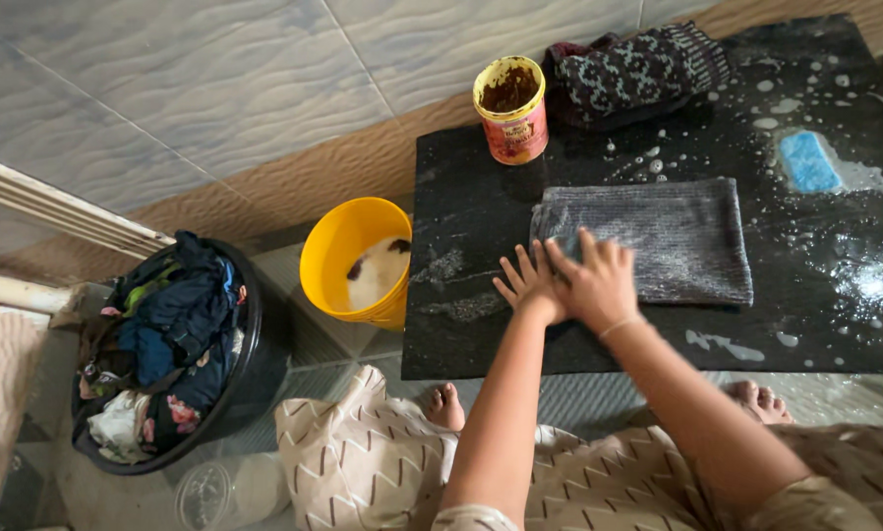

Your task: The person washes a dark cloth by scrubbing it against a soapy black surface and rinsing it in a yellow bucket of water.

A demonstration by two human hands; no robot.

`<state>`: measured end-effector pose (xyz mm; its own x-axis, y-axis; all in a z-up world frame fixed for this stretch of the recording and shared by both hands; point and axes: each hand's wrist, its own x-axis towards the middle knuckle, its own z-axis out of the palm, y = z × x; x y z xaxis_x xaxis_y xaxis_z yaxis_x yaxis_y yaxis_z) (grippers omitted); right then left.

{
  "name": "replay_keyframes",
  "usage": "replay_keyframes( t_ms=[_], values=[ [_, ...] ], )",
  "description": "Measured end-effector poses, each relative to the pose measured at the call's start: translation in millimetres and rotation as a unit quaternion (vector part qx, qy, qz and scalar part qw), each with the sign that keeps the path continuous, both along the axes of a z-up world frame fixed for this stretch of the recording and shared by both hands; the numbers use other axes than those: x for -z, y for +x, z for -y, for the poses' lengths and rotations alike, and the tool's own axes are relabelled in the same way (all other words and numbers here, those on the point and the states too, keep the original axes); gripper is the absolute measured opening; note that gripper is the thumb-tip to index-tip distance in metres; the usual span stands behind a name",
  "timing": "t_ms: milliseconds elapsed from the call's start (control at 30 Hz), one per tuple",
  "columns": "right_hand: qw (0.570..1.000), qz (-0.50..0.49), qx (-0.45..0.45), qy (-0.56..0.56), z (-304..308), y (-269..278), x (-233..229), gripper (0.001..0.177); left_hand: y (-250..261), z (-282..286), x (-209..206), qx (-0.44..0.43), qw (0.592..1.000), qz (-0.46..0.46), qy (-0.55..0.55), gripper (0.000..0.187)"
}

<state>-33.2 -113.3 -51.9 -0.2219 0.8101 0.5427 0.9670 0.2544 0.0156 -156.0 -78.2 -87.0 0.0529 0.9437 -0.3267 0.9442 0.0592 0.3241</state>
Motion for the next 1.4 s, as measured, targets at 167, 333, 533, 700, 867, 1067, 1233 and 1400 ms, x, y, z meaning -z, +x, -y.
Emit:
replay_keyframes(
  t_ms=[167, 333, 533, 700, 867, 1067, 1233, 1400],
  values=[
    [0.993, -0.050, 0.097, -0.047, -24, 61, 4, 0.061, -11, 5, -1, 0.023, 0.998, 0.047, -0.026, 0.170],
    [0.972, -0.053, 0.228, -0.018, -63, 153, 18, 0.070, -13, 4, -14, 0.053, 0.994, 0.084, -0.048, 0.163],
    [0.961, -0.010, 0.266, -0.078, -52, 88, 2, 0.068, -5, -1, 1, -0.007, 0.985, 0.107, 0.138, 0.096],
    [0.994, -0.057, 0.094, -0.030, -9, 26, -6, 0.063, 0, 11, -3, -0.030, 0.920, 0.045, 0.388, 0.058],
    [0.963, 0.053, 0.251, -0.083, -31, 115, -10, 0.066, -5, 7, -18, -0.029, 0.914, 0.064, 0.399, 0.050],
    [0.898, 0.005, 0.372, -0.237, -72, 88, -34, 0.067, 0, 9, -19, -0.012, 0.920, 0.036, 0.391, 0.055],
    [0.985, 0.002, 0.106, -0.133, -66, -45, -37, 0.065, 0, 5, -26, -0.005, 0.930, 0.071, 0.361, 0.069],
    [0.983, 0.032, 0.098, -0.154, -85, 2, -34, 0.064, -4, 8, -30, -0.002, 0.927, 0.043, 0.372, 0.059]
  ],
)
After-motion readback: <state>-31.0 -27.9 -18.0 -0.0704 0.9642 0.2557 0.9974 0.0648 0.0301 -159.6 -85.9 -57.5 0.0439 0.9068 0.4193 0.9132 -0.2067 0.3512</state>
